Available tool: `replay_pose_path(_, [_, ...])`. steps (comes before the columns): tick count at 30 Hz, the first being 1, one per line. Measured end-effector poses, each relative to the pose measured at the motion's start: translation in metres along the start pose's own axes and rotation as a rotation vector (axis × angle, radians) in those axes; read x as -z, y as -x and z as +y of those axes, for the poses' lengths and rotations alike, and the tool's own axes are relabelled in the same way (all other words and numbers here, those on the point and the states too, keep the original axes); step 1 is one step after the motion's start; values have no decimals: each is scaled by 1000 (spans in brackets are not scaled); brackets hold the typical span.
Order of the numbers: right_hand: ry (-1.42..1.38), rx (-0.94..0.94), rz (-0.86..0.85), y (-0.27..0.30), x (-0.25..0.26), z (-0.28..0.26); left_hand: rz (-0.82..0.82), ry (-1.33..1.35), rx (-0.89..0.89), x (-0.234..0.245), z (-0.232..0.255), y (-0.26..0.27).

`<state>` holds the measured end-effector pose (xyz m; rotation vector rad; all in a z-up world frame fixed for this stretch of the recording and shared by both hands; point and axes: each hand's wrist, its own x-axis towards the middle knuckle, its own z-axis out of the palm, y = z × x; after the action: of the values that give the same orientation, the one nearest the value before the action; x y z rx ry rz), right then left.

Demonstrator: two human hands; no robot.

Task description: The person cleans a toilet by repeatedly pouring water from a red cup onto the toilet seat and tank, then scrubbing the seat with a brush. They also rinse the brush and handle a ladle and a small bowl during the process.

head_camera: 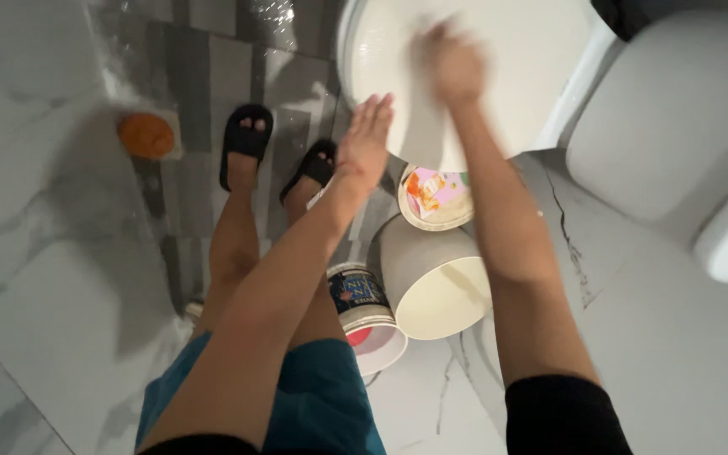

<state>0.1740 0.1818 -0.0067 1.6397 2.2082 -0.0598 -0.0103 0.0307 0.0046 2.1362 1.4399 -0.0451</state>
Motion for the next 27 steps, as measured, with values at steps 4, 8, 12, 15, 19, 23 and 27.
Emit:
replay_pose_path(4, [-78,-214,-192,-23,6,25,-358,-312,-39,22,17,-14])
replay_pose_path(8, [46,151,-113,-1,42,-22,-544,-362,-14,56,31,-24])
replay_pose_path(12, [-15,-232,-221,-65,72,29,-687,-339,42,82,39,-37])
replay_pose_path(15, [-82,-82,52,-78,70,16,-592,-266,136,92,40,-43])
replay_pose_path(19, [-208,-261,-360,-74,76,-32,-636,-111,247,68,41,-56])
replay_pose_path(23, [-305,-519,-205,-79,56,84,-479,-214,257,37,28,-69])
replay_pose_path(27, [-413,-751,-69,-20,12,225,-447,-248,141,61,23,-60])
